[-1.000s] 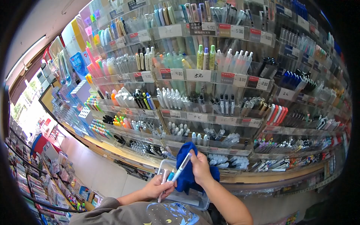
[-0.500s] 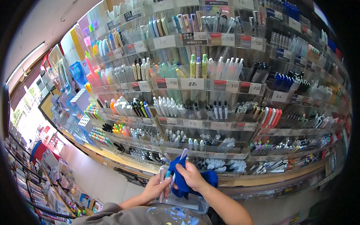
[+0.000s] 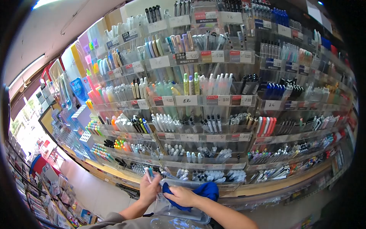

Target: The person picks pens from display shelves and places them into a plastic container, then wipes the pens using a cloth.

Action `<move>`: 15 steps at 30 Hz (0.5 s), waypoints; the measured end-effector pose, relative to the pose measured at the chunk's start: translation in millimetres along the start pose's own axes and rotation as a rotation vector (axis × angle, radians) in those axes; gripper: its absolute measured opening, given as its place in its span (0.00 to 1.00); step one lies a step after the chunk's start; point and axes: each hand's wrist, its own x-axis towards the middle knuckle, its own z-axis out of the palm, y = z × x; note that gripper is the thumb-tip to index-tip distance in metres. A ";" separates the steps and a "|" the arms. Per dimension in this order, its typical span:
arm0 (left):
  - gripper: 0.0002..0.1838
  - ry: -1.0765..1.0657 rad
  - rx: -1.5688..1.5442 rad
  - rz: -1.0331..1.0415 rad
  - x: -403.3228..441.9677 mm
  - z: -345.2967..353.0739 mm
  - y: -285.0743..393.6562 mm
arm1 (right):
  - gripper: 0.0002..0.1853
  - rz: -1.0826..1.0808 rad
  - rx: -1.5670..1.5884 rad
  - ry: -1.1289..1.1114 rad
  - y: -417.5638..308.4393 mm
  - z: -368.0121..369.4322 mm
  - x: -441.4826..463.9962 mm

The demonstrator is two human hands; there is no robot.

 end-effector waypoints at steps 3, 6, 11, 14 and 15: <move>0.04 0.091 -0.127 0.114 14.1 -13.7 16.6 | 0.19 0.047 -0.106 -0.028 2.7 4.0 1.3; 0.06 0.192 -0.137 0.210 20.0 -23.6 25.9 | 0.19 0.068 -0.189 -0.074 4.1 3.5 -1.0; 0.12 0.013 -0.175 0.045 3.2 -13.7 32.1 | 0.21 -0.024 -0.225 0.191 -8.9 1.2 -10.2; 0.12 -0.230 -0.157 -0.210 -11.7 -10.1 11.0 | 0.19 -0.021 0.024 0.408 -13.2 -9.7 -8.1; 0.11 -0.319 -0.141 -0.267 -18.5 -4.7 7.9 | 0.20 0.011 0.085 0.403 -20.3 -16.8 -8.0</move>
